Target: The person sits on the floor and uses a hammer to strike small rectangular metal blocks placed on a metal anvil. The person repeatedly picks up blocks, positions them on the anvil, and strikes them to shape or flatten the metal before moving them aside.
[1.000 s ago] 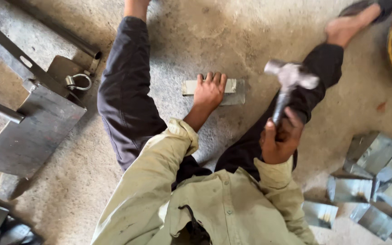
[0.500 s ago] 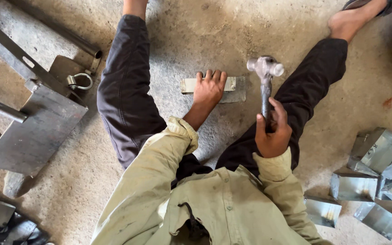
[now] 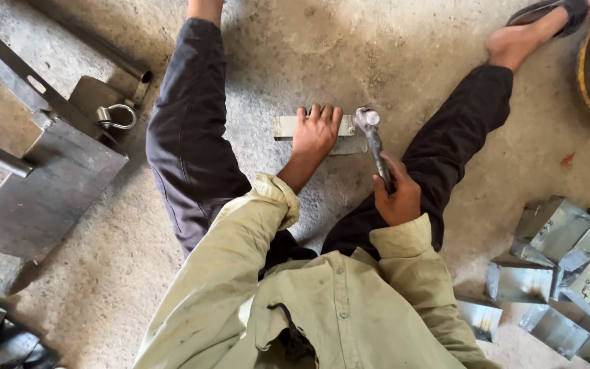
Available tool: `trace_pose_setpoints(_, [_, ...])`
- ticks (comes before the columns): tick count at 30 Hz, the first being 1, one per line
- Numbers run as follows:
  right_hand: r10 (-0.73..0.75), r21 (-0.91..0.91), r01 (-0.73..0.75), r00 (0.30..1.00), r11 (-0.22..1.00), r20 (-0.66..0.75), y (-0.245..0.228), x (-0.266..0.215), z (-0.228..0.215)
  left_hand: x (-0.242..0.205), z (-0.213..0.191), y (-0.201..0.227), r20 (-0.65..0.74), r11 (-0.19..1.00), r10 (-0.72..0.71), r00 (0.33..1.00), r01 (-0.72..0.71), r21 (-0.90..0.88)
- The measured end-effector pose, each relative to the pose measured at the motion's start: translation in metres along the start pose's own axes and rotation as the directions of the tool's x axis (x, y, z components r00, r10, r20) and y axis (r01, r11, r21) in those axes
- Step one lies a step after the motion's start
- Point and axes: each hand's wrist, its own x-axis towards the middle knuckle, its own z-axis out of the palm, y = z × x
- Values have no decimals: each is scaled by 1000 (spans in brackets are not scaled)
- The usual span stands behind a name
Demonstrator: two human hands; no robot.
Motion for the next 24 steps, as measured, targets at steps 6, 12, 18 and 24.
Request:
trace_pose_setpoints(6, [52, 27, -48, 987, 998, -152, 7, -3, 6, -3, 3, 3, -21, 1000, -20, 1000, 20, -12])
trace_pose_setpoints(12, [194, 146, -183, 979, 972, -69, -8, 0, 0, 0, -5, 1, -62, 998, -48, 997, 45, -40])
trace_pose_setpoints(18, [336, 597, -257, 941, 760, -22, -59, -14, -13, -20, 18, 7, -152, 699, -409, 900, 202, -686])
trace_pose_setpoints(24, [95, 437, -11, 981, 899, -170, -97, -1, -11, -25, 65, 8, -25, 403, -497, 868, 205, -892])
